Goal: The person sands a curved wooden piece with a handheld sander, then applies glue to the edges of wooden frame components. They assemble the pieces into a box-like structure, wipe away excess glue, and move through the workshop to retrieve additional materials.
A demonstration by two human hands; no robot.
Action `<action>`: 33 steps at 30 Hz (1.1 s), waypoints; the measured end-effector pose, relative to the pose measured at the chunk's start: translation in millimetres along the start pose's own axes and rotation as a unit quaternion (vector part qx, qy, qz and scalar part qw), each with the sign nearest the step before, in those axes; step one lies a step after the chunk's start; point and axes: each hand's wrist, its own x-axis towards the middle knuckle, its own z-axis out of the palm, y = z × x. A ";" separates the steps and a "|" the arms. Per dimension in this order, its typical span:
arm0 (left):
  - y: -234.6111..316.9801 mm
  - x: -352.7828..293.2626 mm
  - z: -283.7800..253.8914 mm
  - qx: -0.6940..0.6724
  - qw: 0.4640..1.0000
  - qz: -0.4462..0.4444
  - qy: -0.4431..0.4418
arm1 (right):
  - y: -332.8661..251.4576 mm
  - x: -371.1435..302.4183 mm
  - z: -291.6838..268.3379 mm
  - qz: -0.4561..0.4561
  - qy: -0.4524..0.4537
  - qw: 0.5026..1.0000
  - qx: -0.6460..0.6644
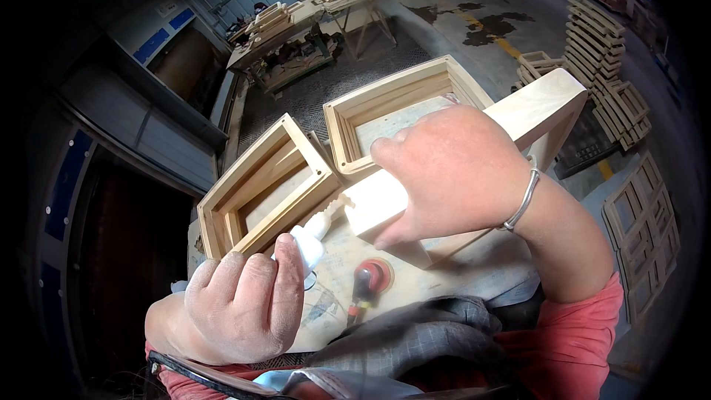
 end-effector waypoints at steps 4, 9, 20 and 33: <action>-1.7 2.6 0.3 -0.003 1.000 0.008 0.010 | 0.6 -0.4 0.0 -0.005 0.010 1.000 -0.006; -12.9 3.9 -3.5 -0.205 0.973 -0.092 -0.053 | 0.0 1.4 -1.5 0.000 -0.008 1.000 -0.001; -65.0 24.7 0.4 -0.528 0.782 -0.252 -0.213 | 1.7 3.7 1.3 -0.002 0.013 1.000 0.002; -78.1 27.3 12.0 -0.638 0.575 -0.415 -0.300 | 2.7 2.8 3.0 -0.011 0.028 1.000 -0.005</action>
